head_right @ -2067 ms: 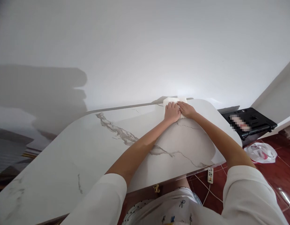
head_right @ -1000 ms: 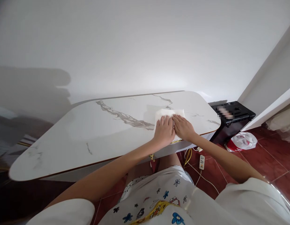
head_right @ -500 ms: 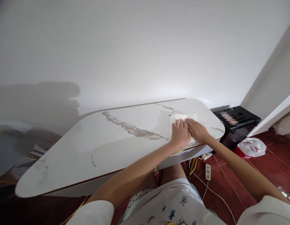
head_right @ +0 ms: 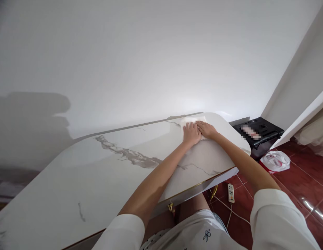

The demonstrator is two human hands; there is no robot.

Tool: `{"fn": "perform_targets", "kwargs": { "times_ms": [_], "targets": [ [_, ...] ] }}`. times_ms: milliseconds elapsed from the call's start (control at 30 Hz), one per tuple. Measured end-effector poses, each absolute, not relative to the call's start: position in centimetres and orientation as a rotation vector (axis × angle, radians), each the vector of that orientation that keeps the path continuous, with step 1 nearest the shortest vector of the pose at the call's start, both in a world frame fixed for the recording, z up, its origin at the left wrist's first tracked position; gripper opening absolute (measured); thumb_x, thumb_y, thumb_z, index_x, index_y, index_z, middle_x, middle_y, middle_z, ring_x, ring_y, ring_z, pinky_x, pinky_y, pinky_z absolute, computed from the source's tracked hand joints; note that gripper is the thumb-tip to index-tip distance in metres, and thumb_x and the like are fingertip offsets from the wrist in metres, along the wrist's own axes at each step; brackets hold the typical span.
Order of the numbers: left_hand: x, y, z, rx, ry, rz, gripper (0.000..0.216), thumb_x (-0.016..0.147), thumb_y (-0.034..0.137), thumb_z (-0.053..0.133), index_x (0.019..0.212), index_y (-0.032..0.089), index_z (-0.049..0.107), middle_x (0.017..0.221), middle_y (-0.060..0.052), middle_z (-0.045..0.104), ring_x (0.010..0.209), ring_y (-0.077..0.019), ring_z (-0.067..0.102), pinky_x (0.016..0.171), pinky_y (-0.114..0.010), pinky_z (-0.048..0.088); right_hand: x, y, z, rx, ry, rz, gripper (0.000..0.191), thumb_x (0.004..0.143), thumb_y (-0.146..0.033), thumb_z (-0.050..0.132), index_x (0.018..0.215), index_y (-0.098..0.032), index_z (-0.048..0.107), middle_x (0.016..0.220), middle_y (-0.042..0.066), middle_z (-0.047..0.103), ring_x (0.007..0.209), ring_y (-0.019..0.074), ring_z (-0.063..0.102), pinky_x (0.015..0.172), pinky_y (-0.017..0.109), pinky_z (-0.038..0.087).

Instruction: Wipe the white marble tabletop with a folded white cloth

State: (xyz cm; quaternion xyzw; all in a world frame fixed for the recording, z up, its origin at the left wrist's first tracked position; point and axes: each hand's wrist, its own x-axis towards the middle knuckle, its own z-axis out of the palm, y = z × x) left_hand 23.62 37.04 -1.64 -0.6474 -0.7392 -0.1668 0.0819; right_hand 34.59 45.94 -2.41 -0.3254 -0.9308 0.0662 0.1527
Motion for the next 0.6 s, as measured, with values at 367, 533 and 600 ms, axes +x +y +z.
{"fn": "perform_targets", "kwargs": {
  "times_ms": [367,533,600],
  "targets": [
    [19.6,42.4,-1.3,-1.873,-2.242,-0.478,0.045,0.093,0.026,0.03,0.129,0.008,0.05,0.138,-0.017,0.048,0.13,-0.0328,0.036,0.106,-0.046,0.03,30.0,52.3,-2.4,-0.911,-2.687,0.197,0.049,0.097,-0.03,0.026,0.143,-0.022,0.042,0.151,0.001,0.041,0.14,0.019,0.035,0.115,0.04,0.032],
    [18.7,44.8,-1.5,-1.866,-2.241,-0.505,0.044,0.093,0.027,0.03,0.129,0.01,0.05,0.138,-0.017,0.048,0.131,-0.0329,0.034,0.106,-0.047,0.029,29.2,54.8,-2.5,-0.882,-2.686,0.216,0.05,0.097,-0.03,0.026,0.144,-0.021,0.041,0.151,0.002,0.04,0.141,0.0205,0.034,0.116,0.043,0.031],
    [18.7,45.7,-1.4,-1.883,-2.252,-0.499,0.045,0.093,0.027,0.03,0.129,0.01,0.05,0.139,-0.016,0.047,0.132,-0.0327,0.033,0.107,-0.047,0.028,29.2,55.6,-2.6,-0.875,-2.678,0.233,0.051,0.097,-0.031,0.026,0.144,-0.021,0.04,0.151,0.003,0.04,0.141,0.0219,0.034,0.116,0.045,0.031]
  ]
}}
